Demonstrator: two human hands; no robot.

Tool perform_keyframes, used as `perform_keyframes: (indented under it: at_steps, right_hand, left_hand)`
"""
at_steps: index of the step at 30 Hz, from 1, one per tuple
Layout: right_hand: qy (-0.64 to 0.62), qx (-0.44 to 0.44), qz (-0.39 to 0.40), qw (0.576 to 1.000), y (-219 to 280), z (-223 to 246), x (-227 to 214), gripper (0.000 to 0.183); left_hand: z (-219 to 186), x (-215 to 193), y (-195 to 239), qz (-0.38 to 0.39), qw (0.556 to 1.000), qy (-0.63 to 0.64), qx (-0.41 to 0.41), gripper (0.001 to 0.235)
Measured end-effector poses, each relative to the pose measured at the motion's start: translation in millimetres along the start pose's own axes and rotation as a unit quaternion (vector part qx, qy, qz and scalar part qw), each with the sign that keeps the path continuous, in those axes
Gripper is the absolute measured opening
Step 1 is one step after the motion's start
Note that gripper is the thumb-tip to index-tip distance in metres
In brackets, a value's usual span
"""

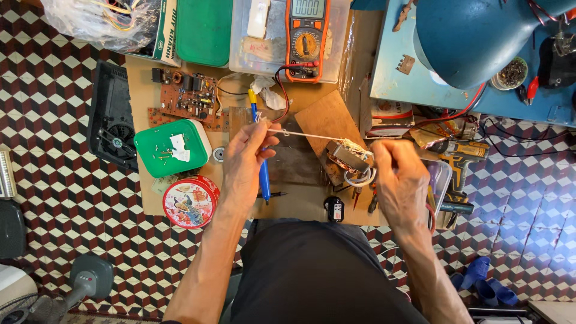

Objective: The person manipulates a small electrical component, likely a motor or transformer, using both hands to adjust and wrap wires around it. The person repeatedly handles the component, twisting and securing wires without using visible tools.

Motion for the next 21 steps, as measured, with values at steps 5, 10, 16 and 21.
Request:
perform_keyframes:
  at_steps: [5, 10, 16, 21]
  right_hand:
    - [-0.156, 0.252, 0.077, 0.952, 59, -39, 44, 0.027]
    - [-0.414, 0.356, 0.056, 0.836, 57, -36, 103, 0.033]
    - [-0.413, 0.307, 0.057, 0.856, 52, -45, 120, 0.031]
    - [-0.423, 0.295, 0.096, 0.851, 65, -54, 128, 0.029]
  left_hand:
    - [19, 4, 36, 0.139, 0.99, -0.004, 0.003, 0.019]
    - [42, 2, 59, 0.191, 0.98, -0.059, -0.013, 0.021]
    - [77, -54, 40, 0.118, 0.96, -0.211, -0.143, 0.031]
    - [43, -50, 10, -0.017, 0.671, -0.741, 0.039, 0.028]
Point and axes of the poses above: each hand's wrist, its own y-axis away from the middle knuckle, its own x-axis out of the palm, z = x × y, the point moved 8 cm from there along -y, towards the middle knuckle, and after that the axes turned 9 degrees about -x, right-handed, at the moved point
